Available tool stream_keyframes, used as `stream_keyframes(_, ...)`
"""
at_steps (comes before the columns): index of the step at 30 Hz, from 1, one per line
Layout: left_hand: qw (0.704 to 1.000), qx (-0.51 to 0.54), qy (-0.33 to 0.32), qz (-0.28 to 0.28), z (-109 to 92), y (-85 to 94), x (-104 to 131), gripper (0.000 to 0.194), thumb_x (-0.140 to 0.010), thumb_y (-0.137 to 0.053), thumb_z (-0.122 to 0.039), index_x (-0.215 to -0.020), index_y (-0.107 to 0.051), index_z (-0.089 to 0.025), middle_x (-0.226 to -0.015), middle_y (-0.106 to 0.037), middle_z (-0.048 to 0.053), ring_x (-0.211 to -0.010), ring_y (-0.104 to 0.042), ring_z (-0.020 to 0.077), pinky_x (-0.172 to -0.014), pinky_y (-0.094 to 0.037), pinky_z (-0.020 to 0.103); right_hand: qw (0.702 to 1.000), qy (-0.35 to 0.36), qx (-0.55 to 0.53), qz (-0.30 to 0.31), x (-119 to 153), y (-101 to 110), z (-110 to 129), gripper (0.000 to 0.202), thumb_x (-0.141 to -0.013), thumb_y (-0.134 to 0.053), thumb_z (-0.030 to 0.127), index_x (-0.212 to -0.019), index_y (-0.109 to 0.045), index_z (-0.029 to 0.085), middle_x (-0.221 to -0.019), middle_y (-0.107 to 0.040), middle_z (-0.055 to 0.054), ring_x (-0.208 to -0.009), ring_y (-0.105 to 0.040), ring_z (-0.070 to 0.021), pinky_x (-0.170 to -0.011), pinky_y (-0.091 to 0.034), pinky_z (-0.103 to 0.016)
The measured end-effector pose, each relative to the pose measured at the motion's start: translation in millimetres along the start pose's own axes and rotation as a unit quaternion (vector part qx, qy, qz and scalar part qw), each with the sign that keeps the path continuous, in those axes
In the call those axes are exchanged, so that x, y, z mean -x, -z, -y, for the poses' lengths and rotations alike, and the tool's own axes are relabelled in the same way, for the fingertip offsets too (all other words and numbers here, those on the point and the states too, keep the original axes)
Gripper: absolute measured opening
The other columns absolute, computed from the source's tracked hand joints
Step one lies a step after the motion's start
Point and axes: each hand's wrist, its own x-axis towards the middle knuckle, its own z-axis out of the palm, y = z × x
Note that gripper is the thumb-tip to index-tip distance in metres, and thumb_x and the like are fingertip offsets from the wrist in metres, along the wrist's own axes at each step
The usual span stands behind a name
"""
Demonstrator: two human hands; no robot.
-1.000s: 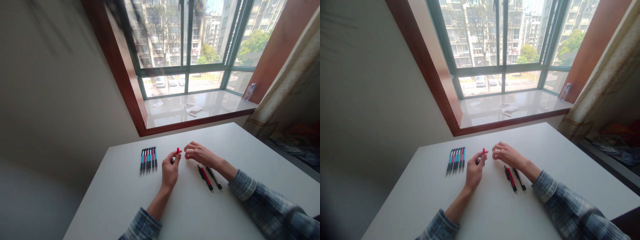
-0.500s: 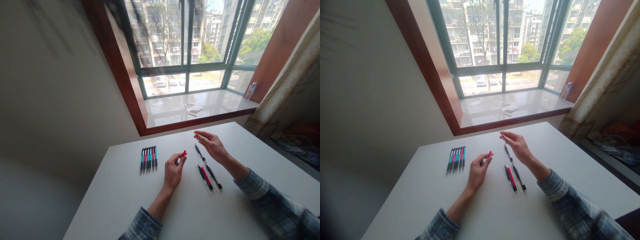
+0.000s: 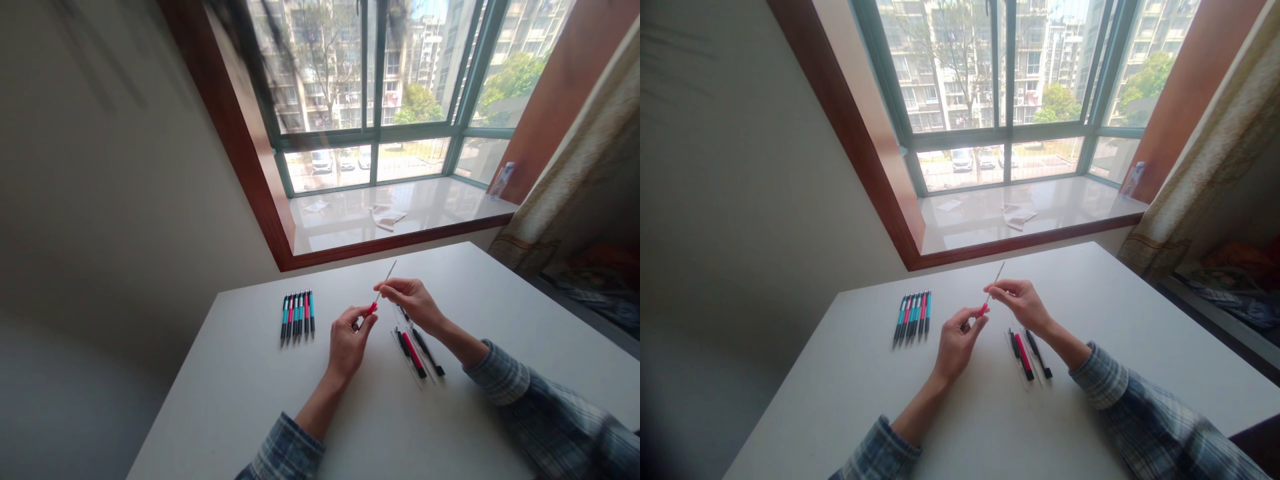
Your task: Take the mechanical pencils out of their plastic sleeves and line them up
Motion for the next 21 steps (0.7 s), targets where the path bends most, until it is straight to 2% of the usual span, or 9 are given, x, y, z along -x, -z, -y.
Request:
stream_keyframes(3, 1.0, 0.016, 0.006, 0.003, -1, -0.9, 0, 0.035, -0.087, -0.071, -0.046, -0.111, -0.079, -0.021, -0.092, -0.073, 0.005, -0.064, -0.047, 0.0128, -0.057, -0.037, 0.025, 0.999, 0.007, 0.011, 0.035, 0, -2, -3, 0.028, -0.087, -0.073, 0.047, -0.089, -0.08, 0.019, -0.097, -0.078, -0.008, -0.091, -0.07, -0.0226, -0.079, -0.053, -0.032)
stream_keyframes(6, 0.999, 0.035, 0.027, -0.001, -3, -1.4, -1, 0.037, -0.083, -0.075, -0.046, -0.109, -0.079, -0.02, -0.09, -0.073, 0.004, -0.057, -0.039, 0.0101, -0.053, -0.035, 0.024, 0.997, 0.008, 0.006, 0.072, 2, -5, -4, 0.03, -0.088, -0.072, 0.048, -0.086, -0.079, 0.018, -0.096, -0.077, -0.009, -0.091, -0.07, -0.0231, -0.076, -0.055, -0.032)
stream_keyframes(10, 0.997, 0.068, 0.028, 0.004, -7, -0.2, -2, 0.05, -0.083, -0.076, -0.046, -0.125, -0.071, -0.02, -0.087, -0.072, 0.003, -0.054, -0.035, 0.0083, -0.051, -0.033, 0.023, 0.996, 0.005, 0.01, 0.083, 4, -7, 0, 0.032, -0.086, -0.073, 0.049, -0.091, -0.078, 0.018, -0.101, -0.076, -0.01, -0.087, -0.068, -0.0217, -0.072, -0.054, -0.032)
stream_keyframes(12, 0.996, 0.083, 0.024, 0.008, -9, 0.1, -2, 0.06, -0.084, -0.076, -0.045, -0.137, -0.063, -0.021, -0.087, -0.072, 0.003, -0.054, -0.039, 0.0083, -0.051, -0.034, 0.022, 0.996, 0.006, 0.026, 0.087, 4, -8, 3, 0.031, -0.084, -0.076, 0.048, -0.096, -0.077, 0.019, -0.104, -0.075, -0.009, -0.086, -0.066, -0.0203, -0.071, -0.053, -0.031)
stream_keyframes(14, 0.994, 0.103, 0.025, 0.009, -10, -0.9, -2, 0.071, -0.084, -0.076, -0.045, -0.147, -0.053, -0.02, -0.085, -0.072, 0.003, -0.058, -0.049, 0.0097, -0.055, -0.04, 0.022, 0.995, 0.004, 0.047, 0.091, 6, -9, 5, 0.032, -0.081, -0.079, 0.046, -0.1, -0.076, 0.021, -0.107, -0.074, -0.008, -0.086, -0.065, -0.0198, -0.072, -0.052, -0.031)
stream_keyframes(18, 0.992, 0.125, 0.019, 0.023, -10, -6.4, 1, 0.092, -0.082, -0.079, -0.042, -0.158, -0.032, -0.022, -0.091, -0.075, 0.003, -0.082, -0.066, 0.0179, -0.079, -0.054, 0.029, 0.989, 0.008, 0.091, 0.116, 10, -14, 7, 0.025, -0.08, -0.08, 0.038, -0.098, -0.076, 0.022, -0.104, -0.074, -0.006, -0.092, -0.066, -0.0214, -0.082, -0.052, -0.035)
stream_keyframes(21, 0.994, 0.104, 0.016, 0.034, -10, -10.6, 3, 0.098, -0.079, -0.081, -0.04, -0.16, -0.028, -0.023, -0.1, -0.076, 0.006, -0.083, -0.069, 0.0211, -0.076, -0.057, 0.031, 0.986, 0.021, 0.101, 0.129, 13, -19, 7, 0.014, -0.081, -0.079, 0.031, -0.091, -0.078, 0.022, -0.099, -0.073, -0.006, -0.096, -0.067, -0.0226, -0.088, -0.051, -0.037)
